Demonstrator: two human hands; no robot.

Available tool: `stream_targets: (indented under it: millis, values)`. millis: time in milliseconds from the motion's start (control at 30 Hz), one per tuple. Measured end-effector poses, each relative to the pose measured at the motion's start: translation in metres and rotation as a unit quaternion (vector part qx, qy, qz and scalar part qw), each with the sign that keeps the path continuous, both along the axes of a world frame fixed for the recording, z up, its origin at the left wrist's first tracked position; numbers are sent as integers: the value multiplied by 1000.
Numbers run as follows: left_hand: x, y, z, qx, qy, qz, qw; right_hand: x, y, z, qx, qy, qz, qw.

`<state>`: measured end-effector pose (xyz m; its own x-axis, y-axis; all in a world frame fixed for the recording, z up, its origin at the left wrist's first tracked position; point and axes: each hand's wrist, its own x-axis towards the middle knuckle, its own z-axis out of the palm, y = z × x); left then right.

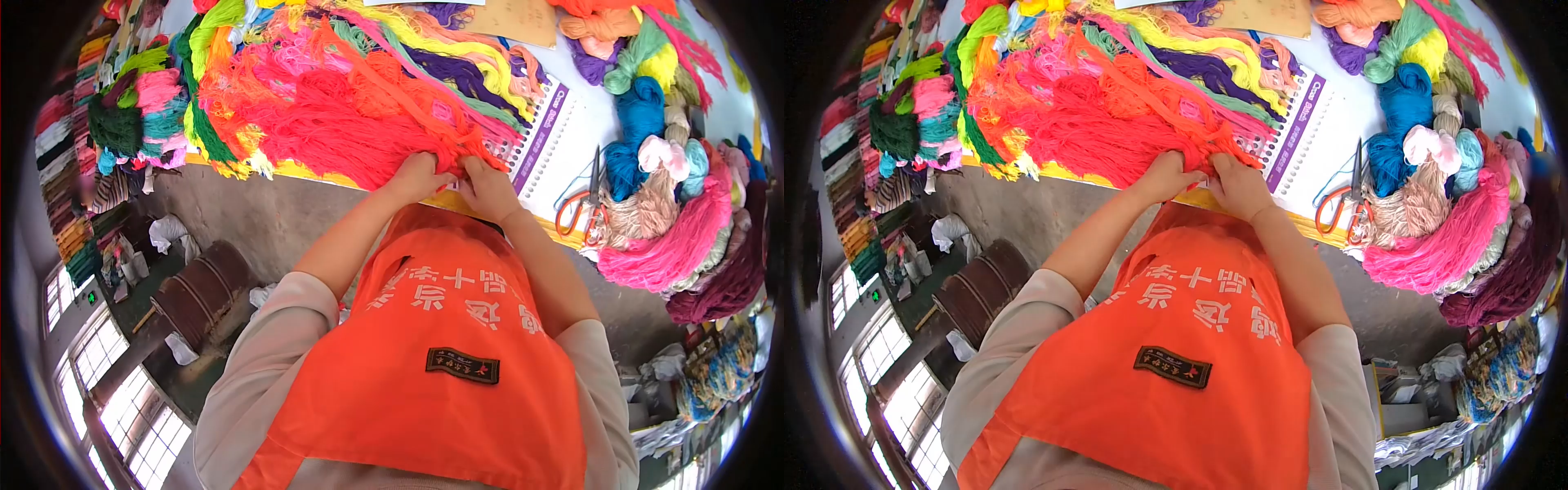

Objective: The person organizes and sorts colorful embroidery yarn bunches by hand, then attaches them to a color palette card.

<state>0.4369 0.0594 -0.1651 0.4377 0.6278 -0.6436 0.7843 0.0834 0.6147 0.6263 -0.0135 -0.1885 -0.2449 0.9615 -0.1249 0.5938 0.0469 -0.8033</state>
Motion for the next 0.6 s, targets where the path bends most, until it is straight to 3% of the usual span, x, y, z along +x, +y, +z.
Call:
stream_targets:
  millis: [133,200,333,400,433,467,500,533,567,600]
  values:
    - [-1,1,2,39,-12,-11,999,-3,0,-7,-15,-15,-11,1000]
    - [0,6,9,-16,-49,-28,998,-2,2,-11,-27,-8,1,1000]
    - [-3,3,4,-12,-62,-43,997,-6,1,-12,-41,-12,-24,999]
    - [-10,-6,-10,-5,-43,-19,999,-8,-12,0,-81,119,-144,979]
    - [-11,-8,-9,-4,-43,-22,999,-5,-20,11,-80,119,-146,979]
    - [-13,-11,-9,-63,-90,29,994,2,-31,23,-243,221,-187,926]
    - [-13,-13,-3,-122,-136,81,980,5,-40,31,-396,315,-220,834]
    - [-13,-14,3,-123,-137,78,980,4,-47,33,-395,315,-222,834]
    - [-12,-12,8,-163,-126,94,974,3,-53,32,-494,433,-294,694]
    - [-9,-11,13,-203,-115,107,967,3,-57,34,-568,533,-353,519]
